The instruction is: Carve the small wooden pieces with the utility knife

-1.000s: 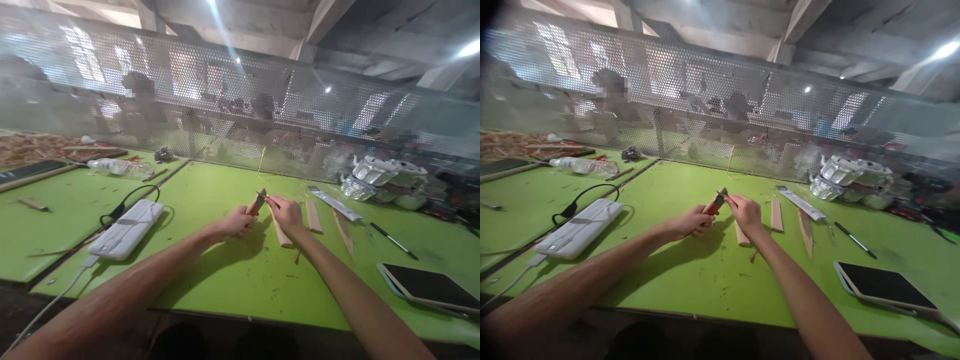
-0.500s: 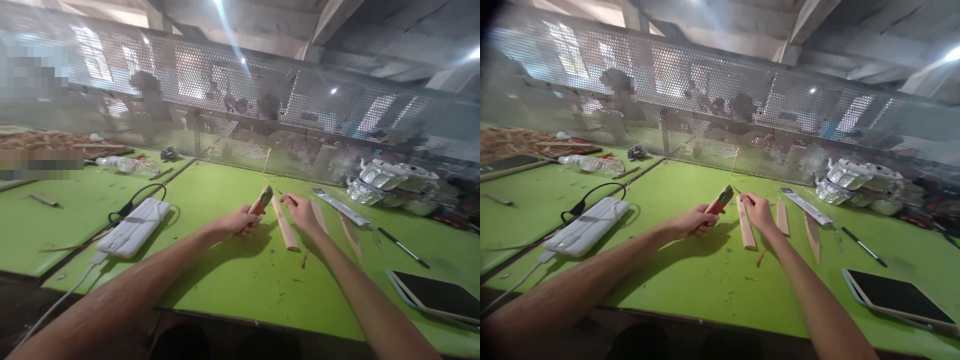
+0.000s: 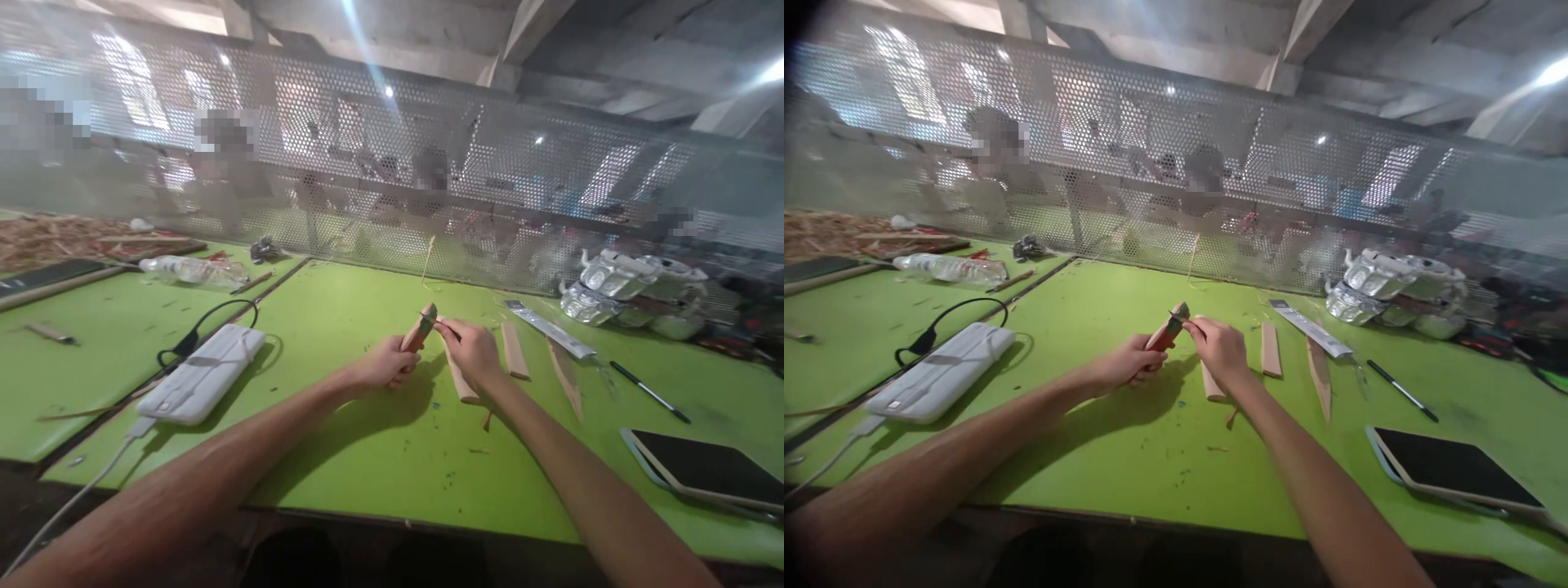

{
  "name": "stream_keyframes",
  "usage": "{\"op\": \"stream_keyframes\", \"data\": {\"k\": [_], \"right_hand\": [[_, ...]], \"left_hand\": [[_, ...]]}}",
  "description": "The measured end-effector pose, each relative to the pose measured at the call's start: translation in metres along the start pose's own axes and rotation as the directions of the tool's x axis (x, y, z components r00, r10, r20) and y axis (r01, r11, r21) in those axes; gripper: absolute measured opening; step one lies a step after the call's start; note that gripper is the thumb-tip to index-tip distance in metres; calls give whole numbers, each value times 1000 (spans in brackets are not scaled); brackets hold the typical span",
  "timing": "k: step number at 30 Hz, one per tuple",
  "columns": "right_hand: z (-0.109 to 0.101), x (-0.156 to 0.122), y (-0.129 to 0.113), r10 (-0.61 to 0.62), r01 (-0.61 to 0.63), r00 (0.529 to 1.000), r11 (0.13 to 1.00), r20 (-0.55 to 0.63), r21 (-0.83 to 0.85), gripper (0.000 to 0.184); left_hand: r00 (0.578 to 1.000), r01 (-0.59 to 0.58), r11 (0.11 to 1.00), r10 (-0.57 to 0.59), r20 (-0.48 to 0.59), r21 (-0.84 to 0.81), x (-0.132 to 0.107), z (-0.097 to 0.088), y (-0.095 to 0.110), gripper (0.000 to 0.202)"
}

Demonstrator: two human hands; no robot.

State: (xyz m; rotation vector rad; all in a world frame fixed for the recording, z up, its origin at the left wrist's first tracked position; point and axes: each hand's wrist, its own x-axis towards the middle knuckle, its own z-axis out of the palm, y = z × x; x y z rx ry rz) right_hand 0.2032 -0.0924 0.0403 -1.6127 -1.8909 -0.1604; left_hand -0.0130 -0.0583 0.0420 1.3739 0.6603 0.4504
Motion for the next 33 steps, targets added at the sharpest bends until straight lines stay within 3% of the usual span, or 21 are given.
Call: {"op": "stream_keyframes", "data": {"k": [10, 19, 22, 25, 28, 30, 33], "right_hand": [[0, 3, 1, 5, -4, 1000, 999, 19, -49, 40], [10, 4, 1, -1, 2, 1000, 995, 14, -98, 59], [15, 6, 1, 2, 0, 1000, 995, 20, -103, 59], [10, 11, 15, 135, -133, 991, 988, 21, -82, 56], [-6, 13, 43, 357, -362, 932, 927, -64, -97, 52], [-17, 13, 57, 341, -355, 929, 930, -145, -89, 51], [-22, 12, 54, 291, -291, 948, 957, -127, 22, 62]], "left_hand": [[999, 36, 999, -36, 6, -10, 2, -2, -2, 10], [995, 93, 996, -93, -31, 0, 3, 2, 7, 13], [988, 124, 991, -119, -98, 43, 2, 2, 11, 12], [985, 134, 982, -117, -131, 131, -4, 6, 10, 9], [994, 110, 967, -103, -43, 230, -7, 8, 5, 18], [998, 64, 974, -59, -28, 218, -3, 5, 2, 27], [1000, 15, 992, -16, 7, 126, 6, -8, -5, 34]]}}
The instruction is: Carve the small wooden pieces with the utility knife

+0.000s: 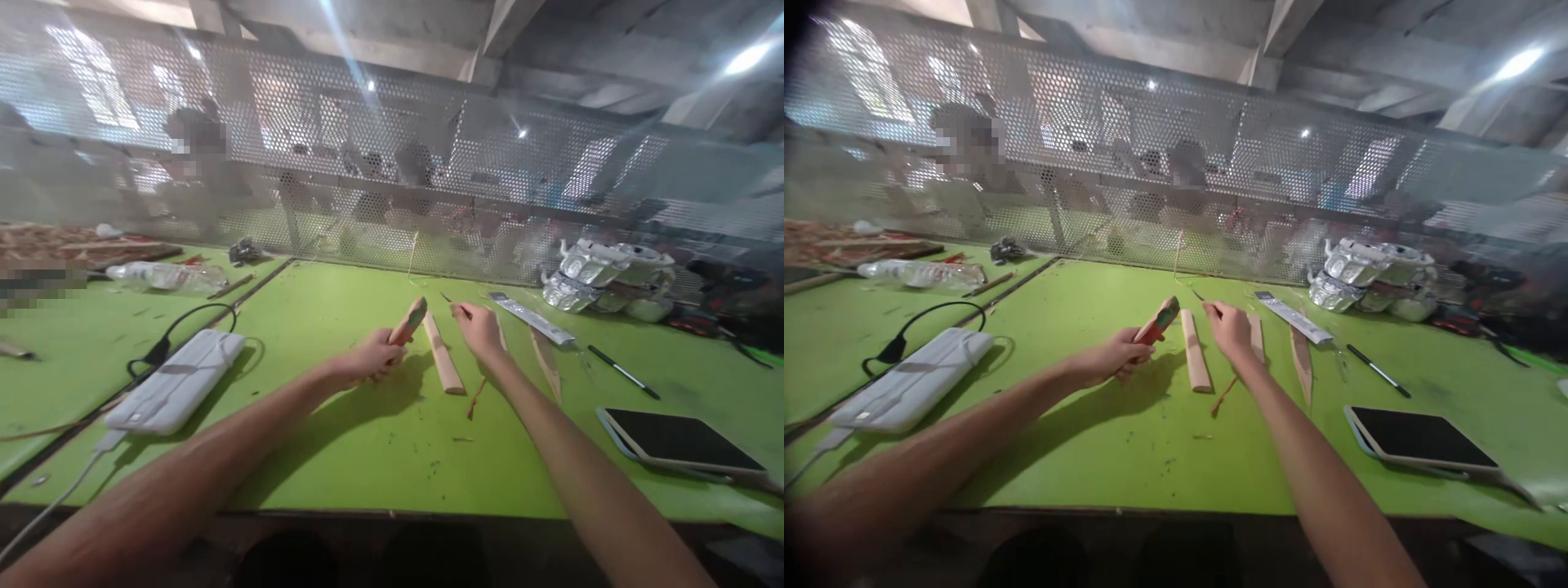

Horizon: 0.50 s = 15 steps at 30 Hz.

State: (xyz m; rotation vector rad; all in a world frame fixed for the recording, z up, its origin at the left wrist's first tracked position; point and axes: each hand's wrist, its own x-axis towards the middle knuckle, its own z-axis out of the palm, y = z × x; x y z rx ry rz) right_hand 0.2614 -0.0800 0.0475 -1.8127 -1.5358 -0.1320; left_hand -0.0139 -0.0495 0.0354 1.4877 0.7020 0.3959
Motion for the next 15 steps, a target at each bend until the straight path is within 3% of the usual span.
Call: {"op": "stream_keyframes", "data": {"k": [3, 6, 15], "right_hand": [[4, -6, -18, -76, 64, 994, 986, 77, 152, 72], [10, -14, -32, -147, 108, 977, 966, 154, 233, 79], [21, -28, -45, -273, 267, 954, 962, 126, 63, 69]], "left_hand": [[997, 0, 996, 7, 74, -89, 4, -9, -7, 33], [996, -10, 993, 21, 89, -118, 1, -6, -7, 26], [997, -3, 999, 6, -78, 35, 4, 7, -4, 21]]}}
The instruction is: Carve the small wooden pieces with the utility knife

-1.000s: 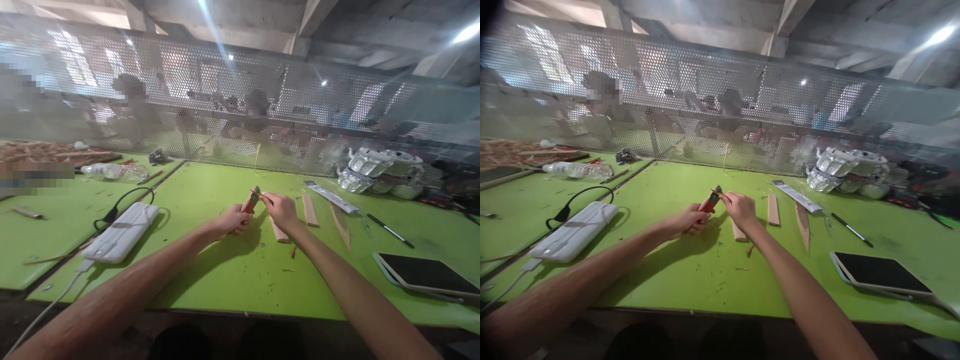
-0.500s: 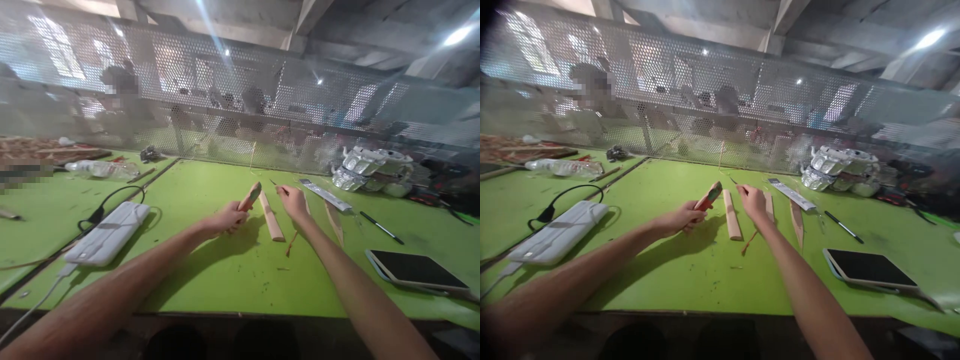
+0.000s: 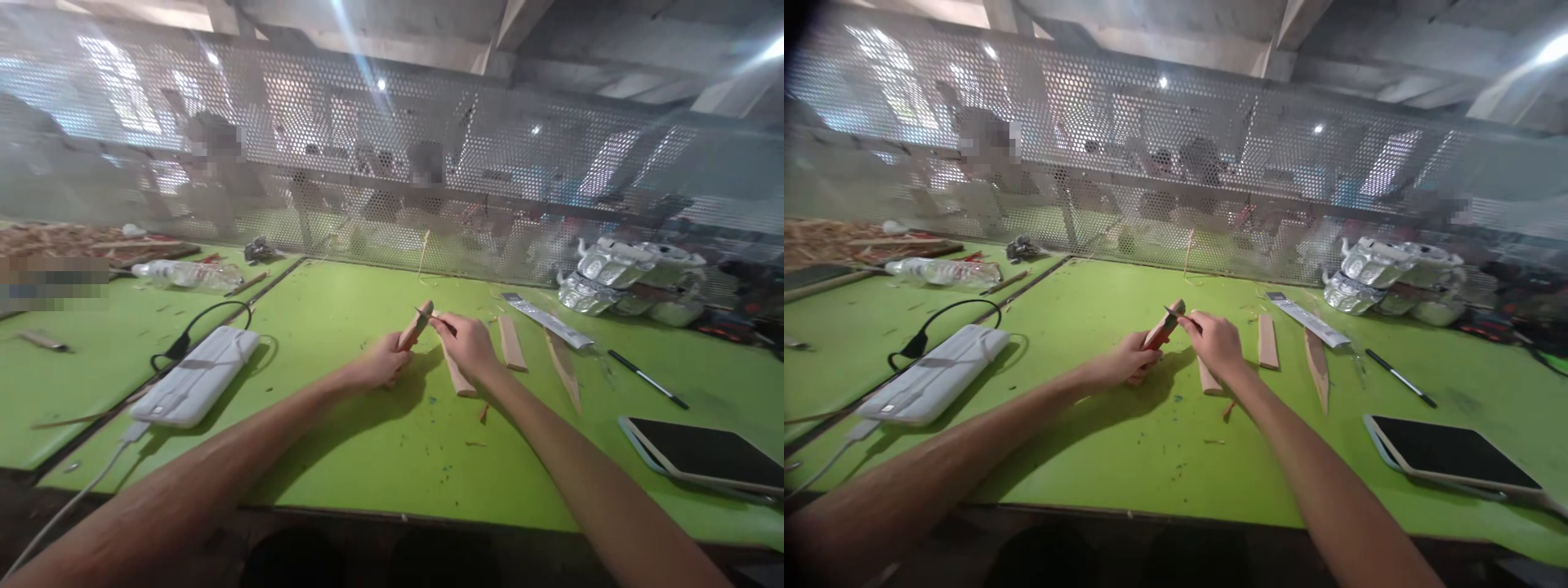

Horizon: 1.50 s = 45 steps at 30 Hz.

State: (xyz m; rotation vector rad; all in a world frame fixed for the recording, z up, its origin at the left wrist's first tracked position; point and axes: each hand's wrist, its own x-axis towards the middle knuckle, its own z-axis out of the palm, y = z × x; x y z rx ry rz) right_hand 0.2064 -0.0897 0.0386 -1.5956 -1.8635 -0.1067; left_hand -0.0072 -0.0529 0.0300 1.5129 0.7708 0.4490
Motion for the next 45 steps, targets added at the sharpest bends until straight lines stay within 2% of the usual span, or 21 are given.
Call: {"op": "stream_keyframes", "data": {"k": [7, 14, 17, 19, 20, 22, 25, 29, 32, 36, 42, 45], "right_hand": [[0, 2, 3, 4, -3, 1000, 993, 7, -120, 53], [7, 5, 2, 30, -28, 999, 996, 17, -88, 51], [-2, 9, 19, 198, -199, 980, 979, -22, -49, 49], [-14, 12, 38, 345, -350, 933, 936, -101, -38, 47], [-20, 12, 47, 369, -378, 918, 925, -142, -41, 45], [-29, 13, 59, 406, -409, 904, 912, -135, 0, 46], [-32, 13, 54, 369, -363, 925, 929, -91, 78, 49], [-25, 11, 24, 247, -238, 968, 957, -36, 164, 57], [-19, 7, 6, 162, -164, 986, 966, 27, 201, 64], [-12, 4, -4, 59, -60, 998, 992, 7, 108, 62], [-11, 4, -5, 73, -75, 996, 996, 49, 38, 64], [-12, 4, -5, 54, -54, 998, 998, 15, 13, 61]], "left_hand": [[1000, 7, 1000, -7, -18, 18, 0, 0, 1, 18], [995, 84, 996, -86, -60, -30, -3, 4, 11, 9], [997, 79, 997, -79, 6, -15, -14, 10, 16, 10], [995, 50, 999, -51, 83, 5, -21, 14, 20, 16], [995, 37, 999, -37, 97, 3, -23, 14, 21, 21], [996, 25, 999, -22, 88, -33, -24, 13, 22, 28], [991, 34, 992, -17, 132, -125, -18, 5, 17, 29], [981, 25, 971, 22, 194, -239, -13, -2, 9, 24], [987, 16, 966, 27, 159, -257, -12, 1, 10, 19], [995, 18, 976, 5, 104, -215, -12, 6, 12, 16], [1000, 15, 993, -15, -4, -116, -8, 14, 6, 15], [999, 19, 995, -23, -45, -101, -8, 19, 7, 13]]}}
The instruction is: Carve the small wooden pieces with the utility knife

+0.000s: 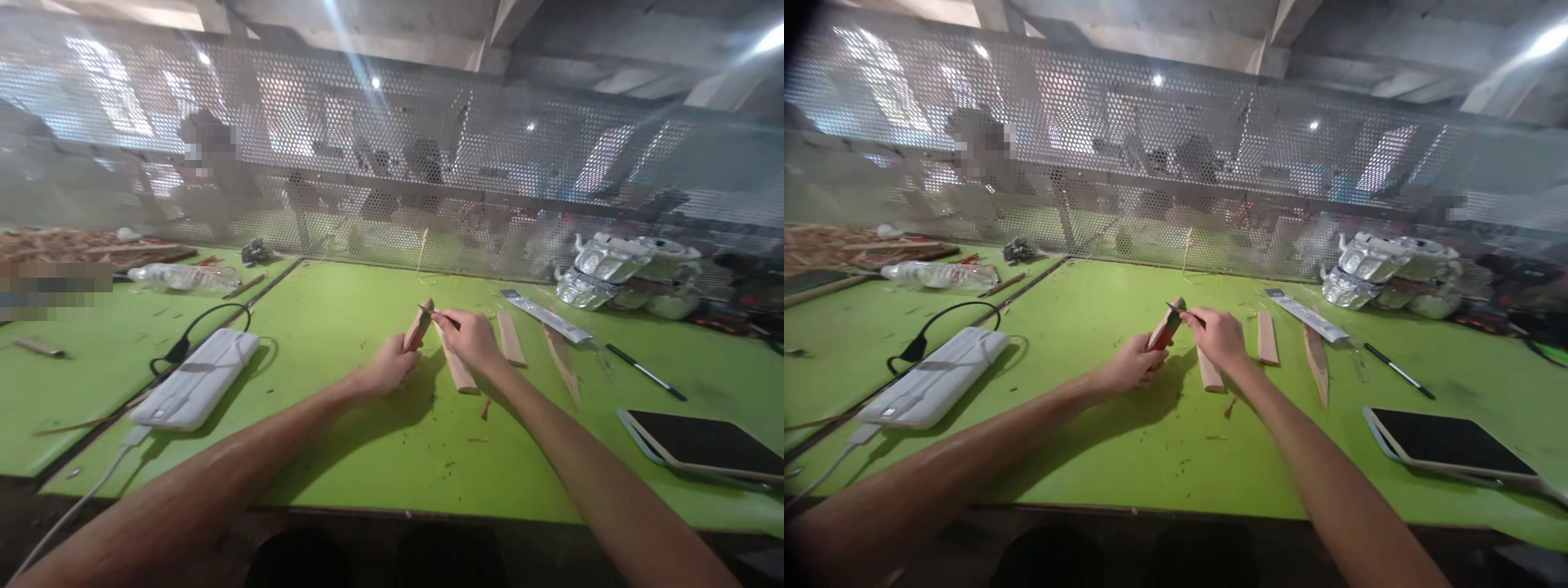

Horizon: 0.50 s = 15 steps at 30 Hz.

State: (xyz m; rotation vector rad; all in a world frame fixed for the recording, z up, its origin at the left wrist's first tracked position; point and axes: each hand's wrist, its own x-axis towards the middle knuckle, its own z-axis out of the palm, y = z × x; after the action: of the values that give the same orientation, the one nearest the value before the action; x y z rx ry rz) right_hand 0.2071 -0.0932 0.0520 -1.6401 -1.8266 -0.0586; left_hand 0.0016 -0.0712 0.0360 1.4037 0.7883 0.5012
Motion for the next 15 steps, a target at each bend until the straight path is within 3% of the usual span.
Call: {"op": "stream_keyframes", "data": {"k": [4, 9, 11, 13, 15], "right_hand": [[2, 1, -3, 1, -1, 1000, 999, 5, -37, 61], [3, 1, 10, -32, 32, 999, 999, 6, -29, 58], [-5, 3, 30, 59, -60, 998, 998, -34, -32, 58], [-15, 6, 54, 236, -240, 967, 970, -98, -28, 65], [-25, 9, 72, 298, -301, 941, 954, -160, 3, 67]], "left_hand": [[998, 22, 998, -19, -57, 51, 0, 2, 4, 12], [998, 55, 998, -55, 3, 11, -9, 2, 7, 11], [998, 1, 998, -4, 56, 59, -16, 4, 8, 12], [985, -98, 990, 81, 150, 106, -23, 7, 10, 15], [978, -127, 986, 106, 181, 109, -25, 8, 14, 18]]}}
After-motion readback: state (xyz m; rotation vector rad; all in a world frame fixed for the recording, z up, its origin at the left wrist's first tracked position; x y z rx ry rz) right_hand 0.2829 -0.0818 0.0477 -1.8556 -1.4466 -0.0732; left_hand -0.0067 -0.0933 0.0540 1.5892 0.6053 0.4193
